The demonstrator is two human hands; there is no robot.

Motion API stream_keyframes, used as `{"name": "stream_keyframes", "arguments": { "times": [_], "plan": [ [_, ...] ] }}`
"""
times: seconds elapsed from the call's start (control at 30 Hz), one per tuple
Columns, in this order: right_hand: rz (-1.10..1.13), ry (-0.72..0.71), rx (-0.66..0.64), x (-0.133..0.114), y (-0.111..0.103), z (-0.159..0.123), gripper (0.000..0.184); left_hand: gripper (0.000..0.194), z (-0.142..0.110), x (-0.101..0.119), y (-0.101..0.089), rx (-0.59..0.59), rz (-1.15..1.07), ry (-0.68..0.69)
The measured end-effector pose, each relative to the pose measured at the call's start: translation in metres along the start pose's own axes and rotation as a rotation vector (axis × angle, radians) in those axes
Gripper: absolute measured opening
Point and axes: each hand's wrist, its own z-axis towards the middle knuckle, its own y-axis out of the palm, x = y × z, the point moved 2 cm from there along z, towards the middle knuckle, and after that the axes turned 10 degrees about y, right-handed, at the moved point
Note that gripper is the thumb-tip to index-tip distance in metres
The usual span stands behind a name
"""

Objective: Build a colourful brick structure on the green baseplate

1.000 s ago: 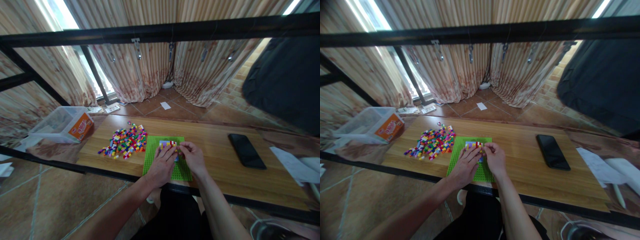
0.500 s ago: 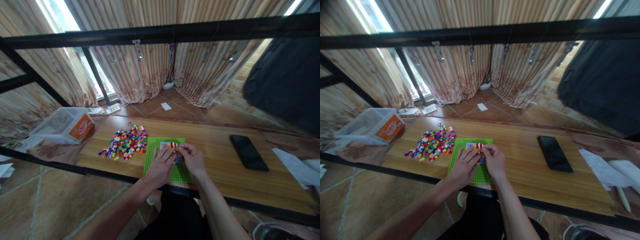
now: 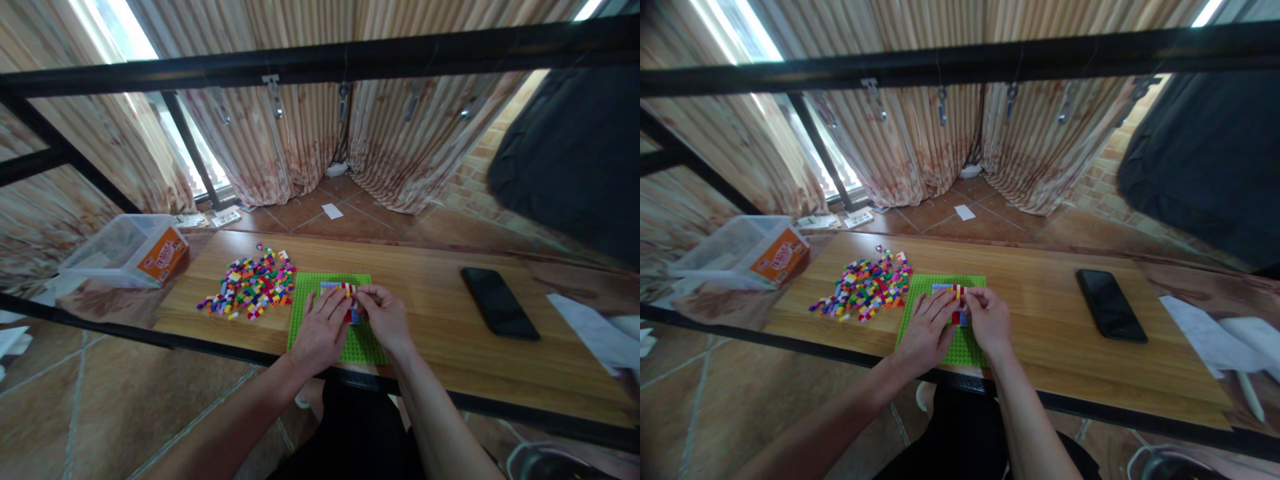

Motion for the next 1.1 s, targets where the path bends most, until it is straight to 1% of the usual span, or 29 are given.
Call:
{"name": "stream_keyframes", "arguments": {
  "times": [0.23,0.43,0.77,0.93,1.03,1.1],
  "plan": [
    [0.027,-0.003,0.005,0.001,0.0,0.001,0.034,0.048,0.005,-0.001,0.006,-0.06,0.039,-0.003],
    [0.017,0.006,0.017,0.001,0.001,0.0,0.034,0.047,0.005,0.001,0.005,-0.059,0.055,-0.014],
    [0.009,0.004,0.013,0.003,0.002,0.002,0.027,0.05,0.009,0.006,0.01,-0.062,0.076,-0.045],
    [0.037,0.02,0.01,0.003,0.001,0.004,0.033,0.047,0.01,0.007,0.01,-0.049,0.084,-0.051],
    [0.061,0.031,0.026,0.002,-0.005,0.006,0.04,0.047,0.007,0.006,0.006,-0.071,0.078,-0.049],
    [0.082,0.032,0.035,0.001,-0.011,0.007,0.043,0.052,0.006,0.005,0.002,-0.093,0.066,-0.058]
  ]
}}
